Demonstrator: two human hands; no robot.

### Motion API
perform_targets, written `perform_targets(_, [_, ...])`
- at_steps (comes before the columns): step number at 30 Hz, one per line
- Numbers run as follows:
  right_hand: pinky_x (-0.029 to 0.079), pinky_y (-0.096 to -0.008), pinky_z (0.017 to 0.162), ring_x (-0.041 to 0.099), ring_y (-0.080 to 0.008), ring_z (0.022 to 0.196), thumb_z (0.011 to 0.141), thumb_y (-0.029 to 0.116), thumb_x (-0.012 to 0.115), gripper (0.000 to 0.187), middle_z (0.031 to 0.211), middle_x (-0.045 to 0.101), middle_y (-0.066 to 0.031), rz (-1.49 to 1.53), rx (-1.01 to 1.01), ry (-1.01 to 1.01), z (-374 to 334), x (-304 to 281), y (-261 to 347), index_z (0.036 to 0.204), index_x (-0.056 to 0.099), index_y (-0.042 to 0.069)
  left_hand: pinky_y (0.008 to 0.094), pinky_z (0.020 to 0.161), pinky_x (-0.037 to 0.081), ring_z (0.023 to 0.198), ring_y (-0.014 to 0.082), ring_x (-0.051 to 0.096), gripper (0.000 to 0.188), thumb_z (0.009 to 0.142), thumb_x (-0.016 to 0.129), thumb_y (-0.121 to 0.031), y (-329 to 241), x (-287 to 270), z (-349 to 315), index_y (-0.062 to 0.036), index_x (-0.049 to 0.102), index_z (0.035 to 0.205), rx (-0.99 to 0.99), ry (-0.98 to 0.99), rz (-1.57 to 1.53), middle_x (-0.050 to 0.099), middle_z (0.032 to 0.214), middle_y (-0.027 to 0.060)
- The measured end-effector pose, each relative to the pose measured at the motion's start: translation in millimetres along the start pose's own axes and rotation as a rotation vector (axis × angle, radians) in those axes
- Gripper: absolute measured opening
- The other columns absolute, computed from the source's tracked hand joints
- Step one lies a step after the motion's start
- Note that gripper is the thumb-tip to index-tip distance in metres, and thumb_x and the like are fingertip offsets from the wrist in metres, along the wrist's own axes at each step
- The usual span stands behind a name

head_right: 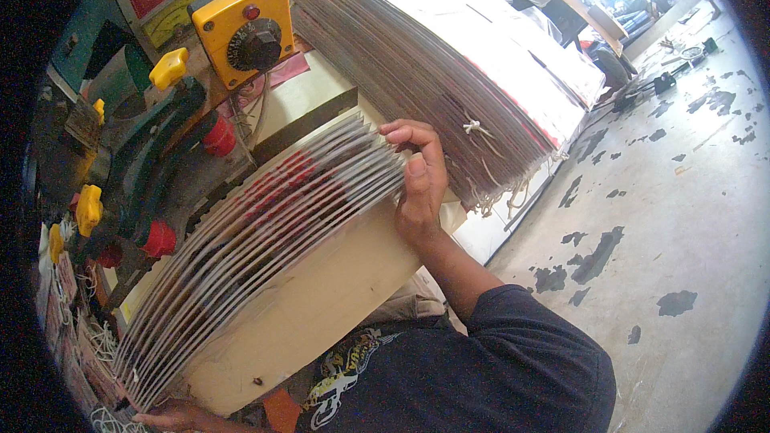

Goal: The person organizes printed paper bags by hand, aligning them and stacking them on a nearby pile before placing a new sheet into the machine's workspace.

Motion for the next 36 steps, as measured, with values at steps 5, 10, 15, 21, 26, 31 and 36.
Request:
perform_targets(5, [0.037,-0.035,0.099,0.05,-0.0204,0.106,0.101,0.04,0.041,0.043,0.113,0.055,-0.0135,-0.003,0.003,0.002,-1.0,-2.0,-2.3,0.11,0.054,0.0,0.0496,0.122,0.03,0.139,0.0393,0.043,0.074,0.107,0.021,-0.05,-1.1,0.2,0.5,0.0103,0.044,0.144,0.006,0.008,-0.005,0.045,0.149,0.0267])
perform_targets(10, [0.038,-0.0329,0.094,0.05,-0.0195,0.101,0.098,0.047,0.043,0.055,0.108,0.053,-0.0148,-0.025,0.06,-0.032,-3.8,-4.6,-9.4,0.117,0.052,-0.004,0.0495,0.122,0.029,0.14,0.0391,0.042,0.074,0.107,0.021,-0.05,-1.9,1.4,1.5,0.0101,0.044,0.144,0.013,0.021,-0.007,0.045,0.15,0.0265])
perform_targets(15, [0.037,-0.0312,0.092,0.048,-0.0184,0.099,0.097,0.053,0.04,0.066,0.105,0.051,-0.0114,-0.079,0.114,0.011,-0.1,3.2,-5.0,0.125,0.055,-0.005,0.0494,0.122,0.028,0.14,0.039,0.042,0.075,0.107,0.021,-0.05,-2.2,4.1,1.8,0.0099,0.043,0.145,0.018,0.039,-0.014,0.044,0.15,0.0264])
perform_targets(21, [0.035,-0.0294,0.088,0.046,-0.0163,0.094,0.097,0.054,0.034,0.068,0.102,0.049,-0.0082,-0.172,0.07,0.063,4.8,6.7,-0.2,0.117,0.061,-0.005,0.0493,0.122,0.028,0.141,0.0388,0.041,0.075,0.107,0.021,-0.05,-3.9,10.3,-1.2,0.0097,0.043,0.145,0.022,0.065,-0.031,0.044,0.151,0.0262])
perform_targets(26, [0.036,-0.0336,0.094,0.049,-0.0212,0.103,0.1,0.053,0.038,0.06,0.107,0.052,-0.0113,-0.126,0.072,0.048,0.8,2.3,-7.8,0.111,0.059,-0.002,0.0485,0.122,0.029,0.14,0.0384,0.043,0.074,0.107,0.02,-0.049,-15.1,16.5,-7.3,0.0104,0.042,0.145,0.019,0.078,-0.05,0.044,0.15,0.0269])
perform_targets(31, [0.044,-0.0347,0.09,0.054,-0.0205,0.097,0.1,0.052,0.041,0.054,0.104,0.056,-0.0141,0.111,0.117,0.046,-2.8,5.8,-15.7,0.112,0.051,0.001,0.0497,0.117,0.037,0.134,0.0389,0.049,0.074,0.107,0.02,-0.049,-14.6,28.9,-14.0,0.0109,0.04,0.145,-0.024,0.067,-0.169,0.047,0.147,0.0282])
perform_targets(36, [0.049,-0.0365,0.089,0.057,-0.0206,0.096,0.103,0.053,0.039,0.054,0.102,0.059,-0.0142,0.291,0.235,0.054,-9.3,15.6,-28.8,0.121,0.048,0.003,0.0523,0.11,0.046,0.129,0.0382,0.053,0.074,0.106,0.025,-0.053,-21.7,32.9,-16.9,0.0081,0.043,0.143,0.016,0.076,-0.164,0.051,0.141,0.0258])
Point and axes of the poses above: each hand's wrist, its own z-axis towards the middle knuckle, its own x-axis out of the palm, y = z × x, the point moved 9 cm from there along z, towards the middle knuckle
